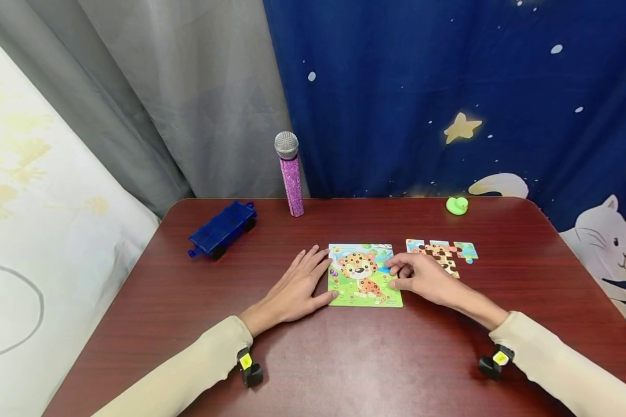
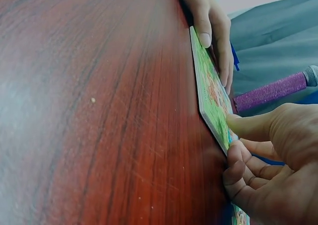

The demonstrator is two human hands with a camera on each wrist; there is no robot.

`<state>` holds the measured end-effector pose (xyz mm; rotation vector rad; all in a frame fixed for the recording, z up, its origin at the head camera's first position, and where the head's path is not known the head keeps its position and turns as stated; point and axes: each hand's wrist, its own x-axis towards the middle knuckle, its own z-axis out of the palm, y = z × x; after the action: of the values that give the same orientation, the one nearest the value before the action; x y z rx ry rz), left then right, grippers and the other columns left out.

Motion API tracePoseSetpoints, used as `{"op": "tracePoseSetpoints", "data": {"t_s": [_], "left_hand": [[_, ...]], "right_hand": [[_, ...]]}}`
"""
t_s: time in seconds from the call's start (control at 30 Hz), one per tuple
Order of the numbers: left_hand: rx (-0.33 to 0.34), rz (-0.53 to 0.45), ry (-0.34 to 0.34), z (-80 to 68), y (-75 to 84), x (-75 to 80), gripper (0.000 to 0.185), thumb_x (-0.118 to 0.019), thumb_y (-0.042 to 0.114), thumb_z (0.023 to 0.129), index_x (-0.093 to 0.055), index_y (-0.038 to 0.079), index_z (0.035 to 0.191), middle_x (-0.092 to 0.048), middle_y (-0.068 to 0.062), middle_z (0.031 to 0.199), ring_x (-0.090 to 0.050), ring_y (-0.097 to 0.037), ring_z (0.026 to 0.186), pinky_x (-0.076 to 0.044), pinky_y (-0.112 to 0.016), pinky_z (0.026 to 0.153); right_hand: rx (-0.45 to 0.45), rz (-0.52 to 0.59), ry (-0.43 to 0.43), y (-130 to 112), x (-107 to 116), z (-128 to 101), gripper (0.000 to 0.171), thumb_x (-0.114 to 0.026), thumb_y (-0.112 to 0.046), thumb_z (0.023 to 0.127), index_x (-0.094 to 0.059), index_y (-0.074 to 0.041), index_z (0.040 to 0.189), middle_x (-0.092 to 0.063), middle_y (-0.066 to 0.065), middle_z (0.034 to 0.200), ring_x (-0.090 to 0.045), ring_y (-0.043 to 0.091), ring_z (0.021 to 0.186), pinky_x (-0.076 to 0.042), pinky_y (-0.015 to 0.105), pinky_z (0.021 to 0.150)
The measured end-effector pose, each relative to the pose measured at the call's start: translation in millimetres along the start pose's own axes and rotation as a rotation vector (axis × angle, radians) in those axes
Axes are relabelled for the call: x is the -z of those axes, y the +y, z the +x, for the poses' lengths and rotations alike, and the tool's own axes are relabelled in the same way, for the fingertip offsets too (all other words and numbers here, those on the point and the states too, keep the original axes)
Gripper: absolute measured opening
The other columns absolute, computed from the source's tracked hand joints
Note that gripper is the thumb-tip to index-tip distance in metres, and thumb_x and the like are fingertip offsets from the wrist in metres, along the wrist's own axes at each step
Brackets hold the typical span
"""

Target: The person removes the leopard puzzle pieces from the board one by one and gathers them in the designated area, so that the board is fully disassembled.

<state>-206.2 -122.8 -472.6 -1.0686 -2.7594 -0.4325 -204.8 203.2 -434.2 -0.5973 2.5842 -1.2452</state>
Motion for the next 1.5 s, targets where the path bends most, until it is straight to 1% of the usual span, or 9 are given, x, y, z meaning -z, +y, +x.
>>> {"op": "tracePoseSetpoints", "data": {"t_s": [0.13, 0.33, 0.57, 0.8, 1.13, 1.3, 1.5], "left_hand": [[0.003, -0.004, -0.006, -0.6, 0.0, -0.1, 0.08, -0.052, 0.062, 0.097, -0.046, 0.003, 0.151, -0.035, -0.014, 0.161, -0.021, -0.034, 0.153, -0.015, -0.054, 0.123], [0.004, 0.016, -0.008, -0.9, -1.0, -1.0, 0.081, -0.049, 0.064, 0.097, -0.046, 0.004, 0.151, -0.034, -0.013, 0.161, -0.021, -0.033, 0.153, -0.015, -0.053, 0.123], [-0.007, 0.016, 0.006, -0.1, -1.2, -0.8, 0.081, -0.049, 0.064, 0.097, -0.046, 0.003, 0.151, -0.035, -0.014, 0.16, -0.022, -0.035, 0.152, -0.017, -0.054, 0.123], [-0.01, 0.019, 0.011, 1.1, -1.7, -1.0, 0.081, -0.05, 0.064, 0.097, -0.046, 0.003, 0.15, -0.035, -0.013, 0.16, -0.022, -0.035, 0.152, -0.017, -0.054, 0.123], [-0.003, 0.008, 0.003, 0.4, -1.6, -0.5, 0.081, -0.05, 0.064, 0.097, -0.046, 0.003, 0.151, -0.034, -0.014, 0.161, -0.021, -0.034, 0.153, -0.016, -0.054, 0.123], [-0.003, 0.006, 0.01, 0.2, -1.6, -1.2, 0.081, -0.051, 0.063, 0.097, -0.046, 0.002, 0.15, -0.035, -0.014, 0.16, -0.022, -0.034, 0.153, -0.016, -0.054, 0.123], [-0.002, 0.005, 0.012, 0.1, -1.2, -1.7, 0.08, -0.05, 0.063, 0.097, -0.046, 0.004, 0.15, -0.029, -0.011, 0.164, -0.02, -0.033, 0.153, -0.016, -0.054, 0.123]], "right_hand": [[0.002, -0.028, 0.006, -0.4, -1.9, -0.1, 0.034, -0.081, -0.01, 0.086, -0.071, -0.005, 0.119, -0.067, 0.002, 0.097, -0.059, 0.019, 0.082, -0.051, 0.026, 0.072], [0.022, -0.084, 0.013, 0.3, -3.5, 0.3, 0.037, -0.08, -0.01, 0.086, -0.07, -0.005, 0.121, -0.066, 0.001, 0.096, -0.058, 0.016, 0.08, -0.05, 0.026, 0.071], [0.042, -0.136, 0.019, -1.3, -4.3, 0.6, 0.037, -0.081, -0.01, 0.086, -0.07, -0.003, 0.121, -0.065, 0.0, 0.094, -0.057, 0.014, 0.078, -0.05, 0.027, 0.069], [0.036, -0.141, 0.013, -1.3, -3.6, 0.8, 0.037, -0.08, -0.011, 0.087, -0.07, -0.004, 0.122, -0.065, -0.001, 0.094, -0.057, 0.015, 0.079, -0.05, 0.028, 0.071], [0.032, -0.149, 0.013, -2.0, -5.3, 2.7, 0.037, -0.08, -0.01, 0.086, -0.07, -0.004, 0.121, -0.062, -0.004, 0.088, -0.057, 0.014, 0.079, -0.05, 0.028, 0.073], [0.032, -0.159, 0.006, -4.2, -5.1, 3.6, 0.041, -0.081, -0.009, 0.086, -0.067, 0.0, 0.123, -0.062, -0.003, 0.087, -0.057, 0.013, 0.077, -0.05, 0.028, 0.072], [0.01, -0.174, -0.009, -6.2, -4.2, 5.3, 0.047, -0.081, -0.008, 0.085, -0.064, 0.004, 0.128, -0.062, -0.002, 0.086, -0.058, 0.012, 0.076, -0.05, 0.026, 0.07]]}}
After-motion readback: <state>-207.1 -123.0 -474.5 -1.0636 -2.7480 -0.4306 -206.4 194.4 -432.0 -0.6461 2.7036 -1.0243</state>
